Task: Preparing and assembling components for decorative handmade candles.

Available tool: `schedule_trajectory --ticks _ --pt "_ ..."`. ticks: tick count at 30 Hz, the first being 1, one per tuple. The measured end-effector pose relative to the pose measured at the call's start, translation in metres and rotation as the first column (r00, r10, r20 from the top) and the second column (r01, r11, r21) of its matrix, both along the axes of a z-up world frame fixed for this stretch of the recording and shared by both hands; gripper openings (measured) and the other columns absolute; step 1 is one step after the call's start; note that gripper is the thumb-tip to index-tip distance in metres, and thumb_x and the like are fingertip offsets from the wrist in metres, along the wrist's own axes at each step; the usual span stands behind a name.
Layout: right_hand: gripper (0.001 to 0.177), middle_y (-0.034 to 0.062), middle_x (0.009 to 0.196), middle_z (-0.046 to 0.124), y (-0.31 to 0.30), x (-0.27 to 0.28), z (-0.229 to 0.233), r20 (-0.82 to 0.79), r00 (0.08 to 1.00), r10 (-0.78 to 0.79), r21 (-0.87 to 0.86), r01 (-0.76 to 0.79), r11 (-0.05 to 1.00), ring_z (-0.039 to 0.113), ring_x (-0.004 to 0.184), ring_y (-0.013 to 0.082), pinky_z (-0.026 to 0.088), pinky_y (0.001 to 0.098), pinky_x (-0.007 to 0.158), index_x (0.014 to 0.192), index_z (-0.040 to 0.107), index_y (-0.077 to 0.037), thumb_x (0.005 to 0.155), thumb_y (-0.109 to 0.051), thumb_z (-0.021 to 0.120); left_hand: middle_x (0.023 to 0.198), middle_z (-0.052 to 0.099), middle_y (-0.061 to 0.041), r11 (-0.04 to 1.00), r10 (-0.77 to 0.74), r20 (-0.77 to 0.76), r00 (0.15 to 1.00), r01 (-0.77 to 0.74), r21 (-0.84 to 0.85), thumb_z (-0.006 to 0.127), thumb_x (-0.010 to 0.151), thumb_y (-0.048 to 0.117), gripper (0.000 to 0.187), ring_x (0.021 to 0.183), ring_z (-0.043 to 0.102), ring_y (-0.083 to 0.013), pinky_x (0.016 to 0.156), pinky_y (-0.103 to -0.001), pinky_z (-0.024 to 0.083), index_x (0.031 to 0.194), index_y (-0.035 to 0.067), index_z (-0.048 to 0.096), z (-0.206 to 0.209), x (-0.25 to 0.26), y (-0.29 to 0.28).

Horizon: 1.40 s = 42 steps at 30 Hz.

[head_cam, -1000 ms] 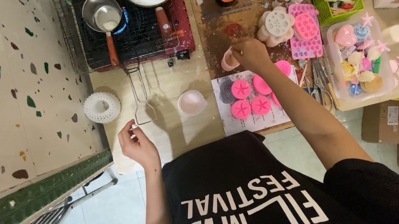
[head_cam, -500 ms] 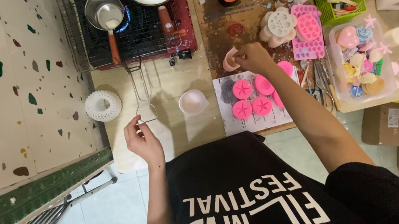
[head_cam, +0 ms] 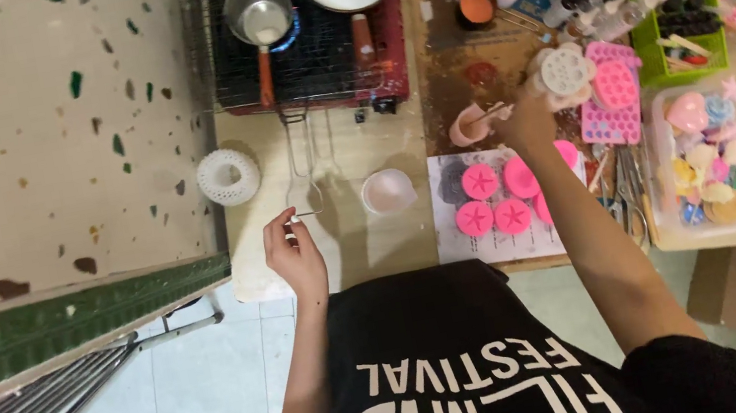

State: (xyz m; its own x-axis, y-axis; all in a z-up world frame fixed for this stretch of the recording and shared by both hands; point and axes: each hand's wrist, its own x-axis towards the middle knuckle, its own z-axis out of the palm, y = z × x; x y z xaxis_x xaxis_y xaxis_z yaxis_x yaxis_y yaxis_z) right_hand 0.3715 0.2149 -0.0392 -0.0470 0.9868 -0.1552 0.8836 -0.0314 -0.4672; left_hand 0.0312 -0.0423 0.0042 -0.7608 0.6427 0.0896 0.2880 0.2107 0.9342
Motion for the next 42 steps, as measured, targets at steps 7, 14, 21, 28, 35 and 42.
schedule_trajectory --ticks 7,14,21,28,35,42 --pt "0.025 0.0195 0.098 0.071 -0.014 -0.106 0.003 -0.004 0.973 0.232 0.381 -0.213 0.900 0.068 0.089 0.0410 0.054 0.0520 0.075 0.105 0.076 -0.009 0.085 -0.021 0.067 0.101 0.067 -0.009 0.996 0.074 -0.013 0.997 -0.075 -0.049 0.059 0.099 0.004 0.020 0.075 0.061 -0.0163 0.063 -0.028 0.049 0.113 0.002 0.074 -0.014 -0.010 -0.014" --pt "0.044 0.0275 0.084 0.069 0.008 -0.190 -0.093 0.211 0.956 0.204 0.249 -0.254 0.935 0.070 0.073 0.0438 0.056 0.0538 0.063 0.076 0.075 0.001 0.087 -0.041 0.069 0.105 0.069 -0.007 0.989 0.130 0.048 0.990 -0.126 -0.081 0.057 0.097 0.004 0.021 0.075 0.062 -0.0155 0.059 -0.027 0.050 0.112 0.002 0.072 0.016 -0.009 -0.039" --pt "0.037 0.0253 0.075 0.070 0.039 -0.151 -0.204 -0.146 0.979 0.139 0.138 -0.119 0.983 0.070 0.071 0.0387 0.054 0.0493 0.062 0.080 0.076 0.002 0.100 -0.027 0.065 0.105 0.069 -0.008 0.967 0.228 0.052 0.972 -0.220 -0.126 0.057 0.098 0.006 0.021 0.080 0.064 -0.0155 0.065 -0.028 0.052 0.111 0.002 0.073 -0.014 -0.014 -0.080" --pt "0.033 0.0113 0.077 0.071 -0.023 -0.301 -0.018 -0.751 0.631 -0.195 -0.418 -0.226 0.880 0.068 0.058 0.0211 0.050 0.0299 0.045 0.106 0.069 0.002 0.096 -0.030 0.068 0.103 0.070 -0.009 0.935 0.289 0.135 0.948 -0.250 -0.250 0.058 0.097 0.006 0.021 0.075 0.064 -0.0182 0.062 -0.030 0.051 0.111 0.002 0.073 -0.013 -0.015 -0.086" --pt "0.050 0.0219 0.085 0.073 0.008 -0.375 -0.025 -0.706 0.584 -0.400 -0.633 -0.269 0.726 0.070 0.053 0.0245 0.042 0.0289 0.038 0.118 0.054 -0.001 0.093 -0.043 0.065 0.103 0.071 -0.008 0.946 0.270 0.063 0.961 -0.252 -0.205 0.056 0.098 0.007 0.022 0.080 0.066 -0.0172 0.065 -0.030 0.053 0.111 0.003 0.073 -0.005 -0.020 -0.094" --pt "0.018 0.0026 0.068 0.056 0.048 -0.342 -0.052 -0.817 0.503 -0.280 -0.480 -0.327 0.814 0.039 0.044 0.0082 0.027 0.0263 0.037 0.099 0.059 -0.008 0.096 -0.025 0.053 0.103 0.070 -0.008 0.928 0.313 0.066 0.948 -0.290 -0.235 0.057 0.098 0.007 0.022 0.078 0.065 -0.0172 0.064 -0.030 0.053 0.112 0.003 0.073 -0.017 -0.027 -0.101"
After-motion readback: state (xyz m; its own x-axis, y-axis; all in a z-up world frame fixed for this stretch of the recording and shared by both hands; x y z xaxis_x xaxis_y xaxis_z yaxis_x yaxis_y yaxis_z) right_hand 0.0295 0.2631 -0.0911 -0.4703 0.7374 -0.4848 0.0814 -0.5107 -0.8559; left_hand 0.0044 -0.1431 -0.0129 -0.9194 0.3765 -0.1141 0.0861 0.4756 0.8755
